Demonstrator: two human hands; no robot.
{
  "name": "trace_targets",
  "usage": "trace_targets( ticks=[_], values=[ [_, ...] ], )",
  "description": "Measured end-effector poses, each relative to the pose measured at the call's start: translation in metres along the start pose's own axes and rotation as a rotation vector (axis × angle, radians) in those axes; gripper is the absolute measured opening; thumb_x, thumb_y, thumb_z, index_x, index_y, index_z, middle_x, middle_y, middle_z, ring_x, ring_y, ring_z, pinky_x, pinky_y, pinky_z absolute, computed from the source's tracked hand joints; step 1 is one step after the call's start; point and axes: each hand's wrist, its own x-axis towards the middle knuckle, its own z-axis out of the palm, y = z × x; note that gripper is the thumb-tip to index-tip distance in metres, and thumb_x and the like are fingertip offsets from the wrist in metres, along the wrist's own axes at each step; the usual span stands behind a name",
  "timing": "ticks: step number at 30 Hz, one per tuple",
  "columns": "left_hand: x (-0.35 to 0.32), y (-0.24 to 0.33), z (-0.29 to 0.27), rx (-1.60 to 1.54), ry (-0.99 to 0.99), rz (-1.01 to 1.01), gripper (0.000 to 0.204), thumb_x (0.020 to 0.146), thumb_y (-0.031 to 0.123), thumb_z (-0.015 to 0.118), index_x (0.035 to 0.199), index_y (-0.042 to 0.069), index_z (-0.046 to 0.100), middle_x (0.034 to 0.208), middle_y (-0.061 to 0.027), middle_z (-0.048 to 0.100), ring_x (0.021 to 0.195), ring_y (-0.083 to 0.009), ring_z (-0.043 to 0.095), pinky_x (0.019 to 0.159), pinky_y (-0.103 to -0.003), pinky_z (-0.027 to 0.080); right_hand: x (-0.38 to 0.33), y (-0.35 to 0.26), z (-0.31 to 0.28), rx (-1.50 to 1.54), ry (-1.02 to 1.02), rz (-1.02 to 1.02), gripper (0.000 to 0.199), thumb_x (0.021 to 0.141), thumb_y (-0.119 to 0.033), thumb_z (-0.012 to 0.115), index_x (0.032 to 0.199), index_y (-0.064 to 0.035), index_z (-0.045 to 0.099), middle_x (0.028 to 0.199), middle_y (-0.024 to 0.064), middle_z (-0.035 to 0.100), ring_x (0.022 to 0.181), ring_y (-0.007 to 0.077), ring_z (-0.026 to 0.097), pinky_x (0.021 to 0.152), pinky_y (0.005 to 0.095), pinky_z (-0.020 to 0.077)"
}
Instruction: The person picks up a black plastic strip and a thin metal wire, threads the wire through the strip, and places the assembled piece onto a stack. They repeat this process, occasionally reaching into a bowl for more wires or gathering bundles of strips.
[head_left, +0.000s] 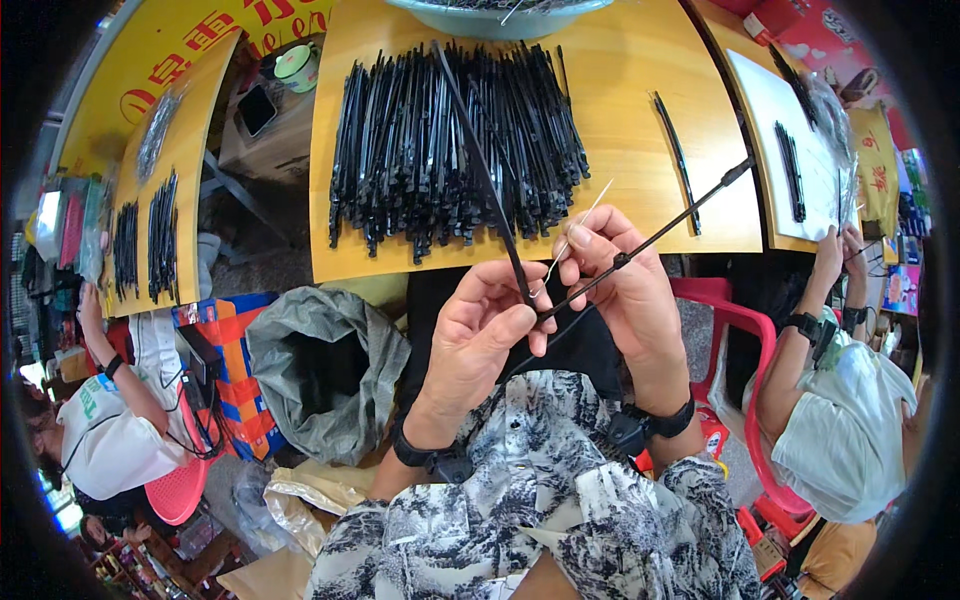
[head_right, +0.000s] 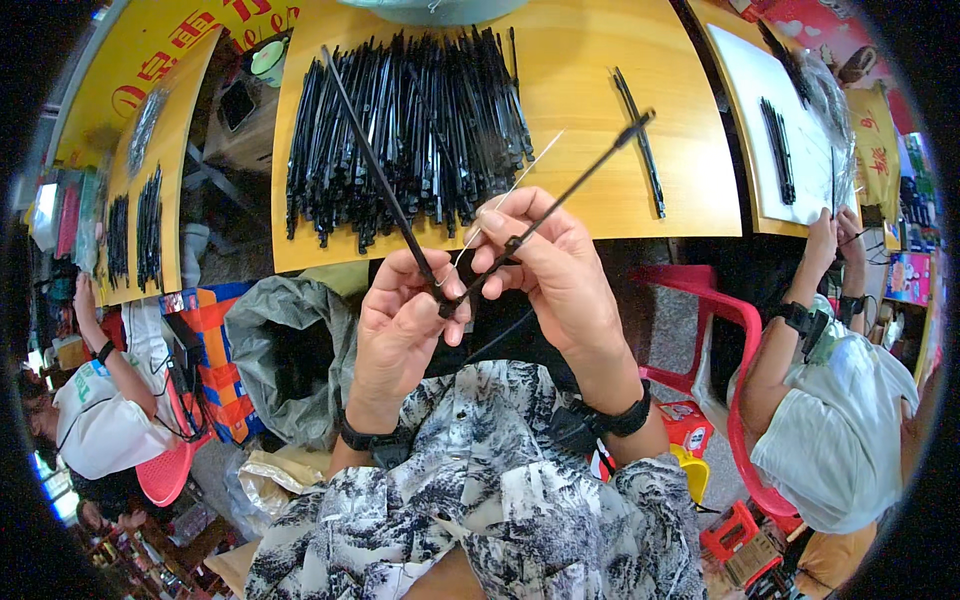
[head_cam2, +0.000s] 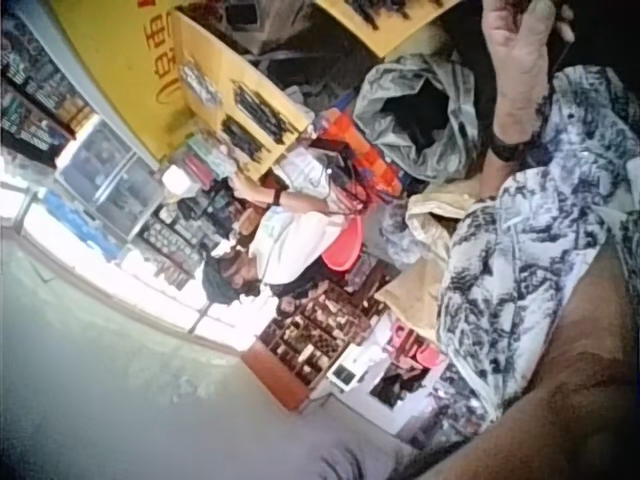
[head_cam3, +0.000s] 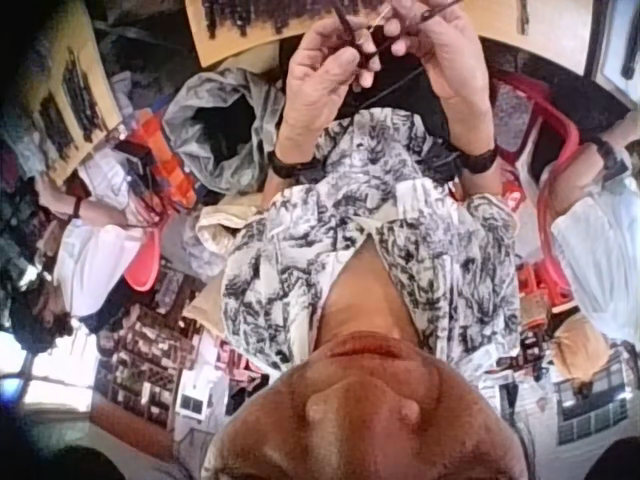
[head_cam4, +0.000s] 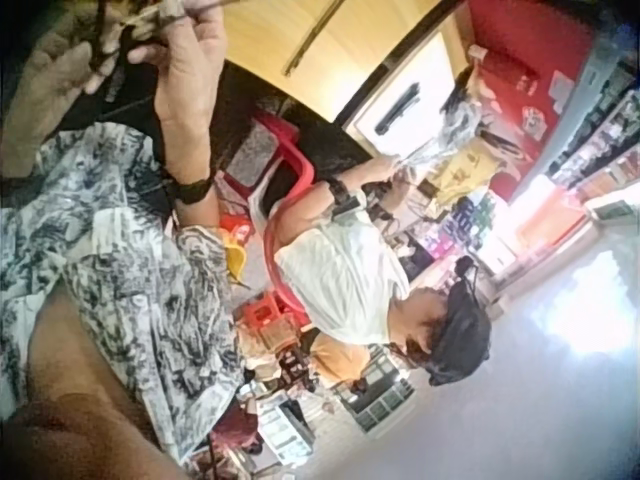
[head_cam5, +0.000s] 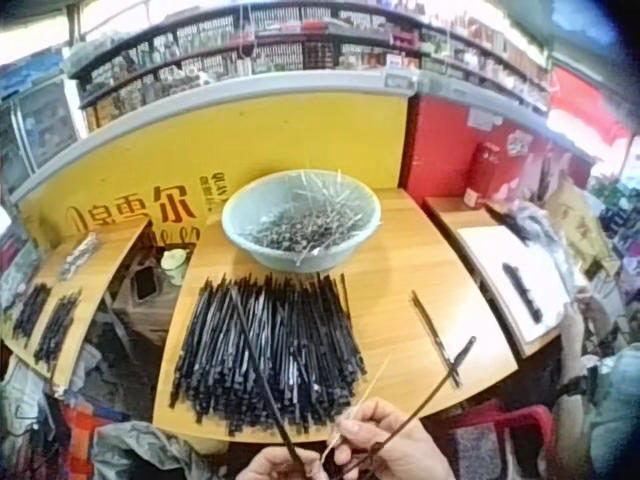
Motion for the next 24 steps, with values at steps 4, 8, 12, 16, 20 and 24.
trace_targets(
  ticks=[4,8,12,16,20,24],
  values=[
    [0.002,-0.001,0.001,0.043,0.159,0.01,0.018,0.087,0.008,0.056,0.103,0.0,0.053,0.084,-0.0058,0.058,0.071,-0.012,0.057,0.057,-0.021,0.046,-0.01,-0.006,0.005,-0.177,0.024,-0.089,0.016,0.089,-0.016,0.054,0.098,-0.0031,0.052,0.082,0.0047,0.058,0.06,0.0067,0.053,0.047,0.0172,0.0451],
    [0.004,-0.004,-0.001,0.219,0.279,0.024,0.014,0.086,0.009,0.056,0.097,0.001,0.055,0.083,-0.0039,0.058,0.069,-0.01,0.056,0.057,-0.02,0.044,-0.02,-0.015,0.009,-0.099,0.032,-0.094,0.023,0.09,-0.01,0.044,0.11,-0.0008,0.049,0.088,0.007,0.057,0.062,0.0078,0.052,0.047,0.0176,0.044],
    [0.003,-0.001,-0.004,0.324,0.257,-0.061,0.014,0.085,0.012,0.057,0.094,0.002,0.054,0.081,-0.0038,0.058,0.069,-0.0105,0.056,0.055,-0.021,0.042,-0.023,-0.03,0.007,-0.183,0.089,-0.152,0.017,0.09,-0.012,0.046,0.104,-0.0029,0.05,0.085,0.0043,0.055,0.061,0.0061,0.049,0.048,0.0177,0.0427],
    [0.006,-0.001,-0.003,0.271,0.174,-0.135,0.015,0.084,0.013,0.058,0.092,0.002,0.054,0.08,-0.0035,0.057,0.066,-0.0102,0.054,0.054,-0.021,0.041,-0.014,-0.027,0.0,-0.123,0.072,-0.126,0.014,0.092,-0.02,0.05,0.096,-0.007,0.05,0.08,0.0007,0.051,0.059,0.0044,0.045,0.046,0.0173,0.0384],
    [0.012,0.0,0.001,0.162,0.095,-0.261,0.013,0.084,0.011,0.058,0.092,0.001,0.055,0.077,-0.0033,0.057,0.067,-0.0063,0.054,0.047,-0.018,0.041,-0.014,-0.023,-0.007,-0.047,0.02,-0.149,0.012,0.092,-0.018,0.05,0.099,-0.0075,0.05,0.086,0.0005,0.051,0.06,0.005,0.045,0.046,0.0174,0.0385],
    [0.016,-0.002,0.007,0.104,0.097,-0.276,0.012,0.085,0.011,0.057,0.093,0.003,0.053,0.077,-0.0025,0.056,0.065,-0.0067,0.055,0.042,-0.017,0.039,-0.013,-0.02,-0.004,-0.036,0.01,-0.13,0.012,0.092,-0.017,0.05,0.099,-0.007,0.05,0.086,0.0004,0.051,0.061,0.0057,0.047,0.046,0.0184,0.0401]
  ],
)
